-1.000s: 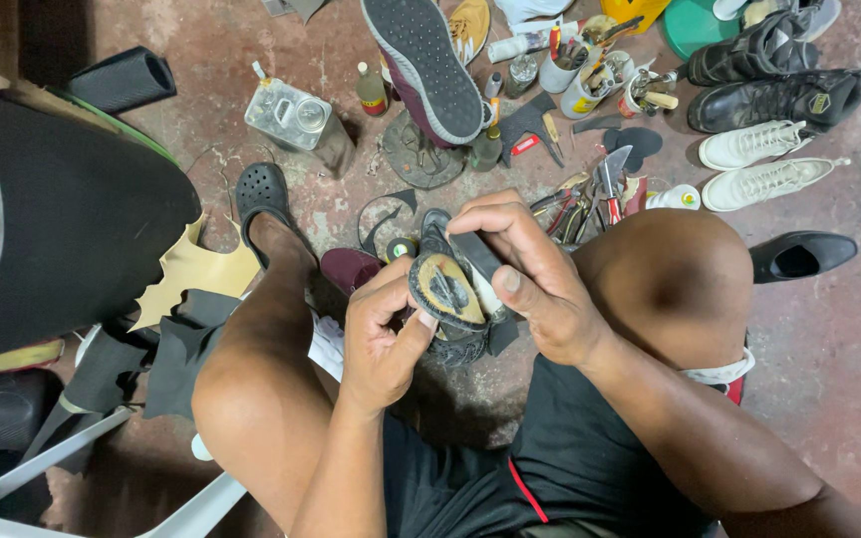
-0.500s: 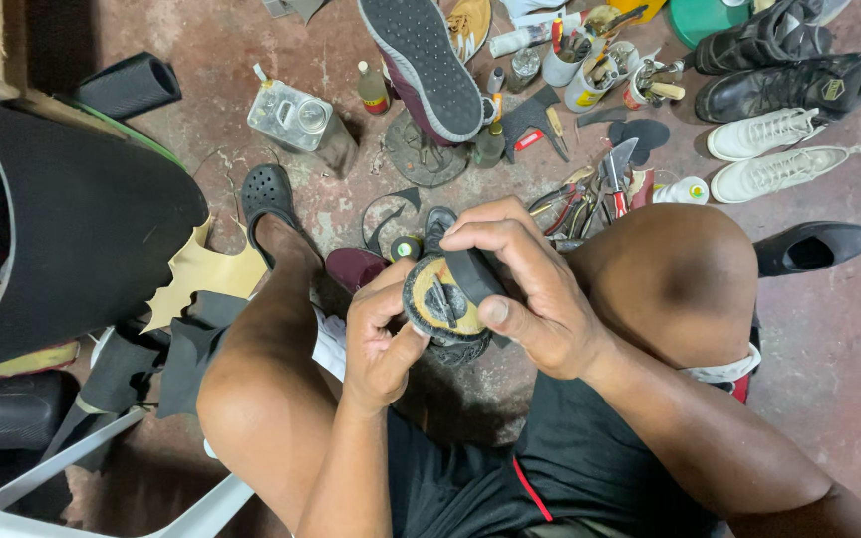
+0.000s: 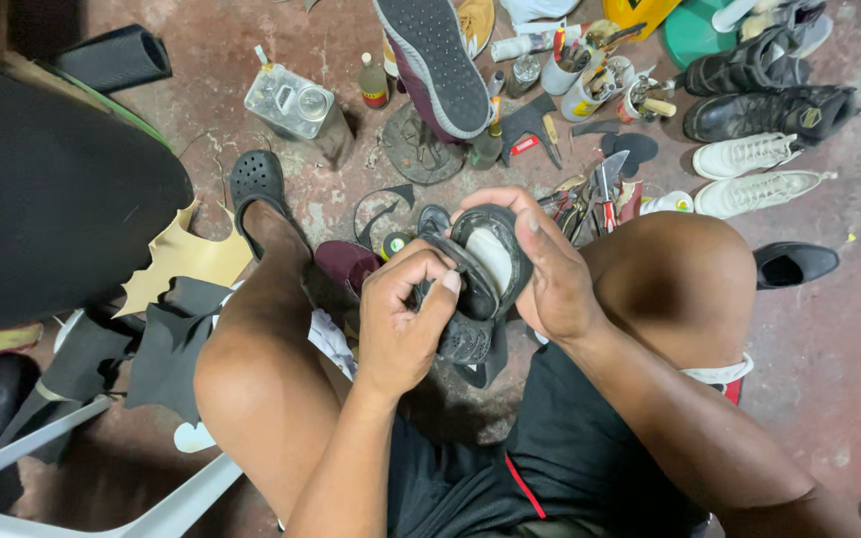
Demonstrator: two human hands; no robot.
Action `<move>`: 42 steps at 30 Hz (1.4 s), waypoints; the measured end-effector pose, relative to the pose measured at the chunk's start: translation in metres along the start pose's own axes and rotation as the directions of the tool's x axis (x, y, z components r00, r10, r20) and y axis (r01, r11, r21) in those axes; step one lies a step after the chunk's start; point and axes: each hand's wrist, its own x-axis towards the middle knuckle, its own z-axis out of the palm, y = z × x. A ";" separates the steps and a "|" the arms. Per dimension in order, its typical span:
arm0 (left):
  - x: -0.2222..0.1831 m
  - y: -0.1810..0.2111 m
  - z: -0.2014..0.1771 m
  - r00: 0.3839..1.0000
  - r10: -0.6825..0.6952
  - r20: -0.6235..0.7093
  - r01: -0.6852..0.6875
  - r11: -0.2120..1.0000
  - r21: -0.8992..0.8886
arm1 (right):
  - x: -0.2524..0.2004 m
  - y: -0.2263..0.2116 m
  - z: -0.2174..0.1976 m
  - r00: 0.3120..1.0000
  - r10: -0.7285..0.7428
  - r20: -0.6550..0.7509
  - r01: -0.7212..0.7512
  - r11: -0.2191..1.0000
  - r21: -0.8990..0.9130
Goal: The person sews a black strap onto a shoe sole using a needle and thread, trims the strap and sole with scissors, and applies glue to the interior parts of the shoe before pressing them together.
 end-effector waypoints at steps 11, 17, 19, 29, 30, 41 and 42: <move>0.003 0.002 0.001 0.991 -0.107 -0.083 0.118 0.983 0.140 | 0.008 0.024 -0.006 0.994 0.091 -0.053 -0.080 0.980 0.185; -0.002 0.005 0.002 0.992 -0.086 -0.090 0.099 0.984 0.150 | 0.007 0.024 -0.005 0.996 0.074 -0.044 -0.066 0.984 0.163; -0.002 0.004 0.002 0.989 -0.112 -0.092 0.126 0.979 0.160 | 0.007 0.026 -0.006 0.997 0.076 -0.030 -0.069 0.982 0.177; -0.004 -0.010 -0.002 0.999 -0.041 -0.014 0.042 0.995 0.093 | 0.005 0.021 -0.004 0.999 -0.033 0.028 0.032 0.999 0.016; -0.005 -0.012 -0.004 1.000 -0.025 0.003 0.024 0.998 0.052 | 0.004 0.018 -0.002 0.999 -0.034 0.025 0.035 0.999 -0.025; -0.006 -0.032 -0.012 0.992 -0.017 0.122 0.061 0.928 -0.367 | -0.011 -0.010 0.012 0.992 -0.097 0.081 0.122 0.898 -0.423; -0.007 -0.031 -0.014 0.992 -0.034 0.119 0.077 0.922 -0.378 | -0.012 -0.012 0.014 0.994 -0.075 0.074 0.098 0.913 -0.396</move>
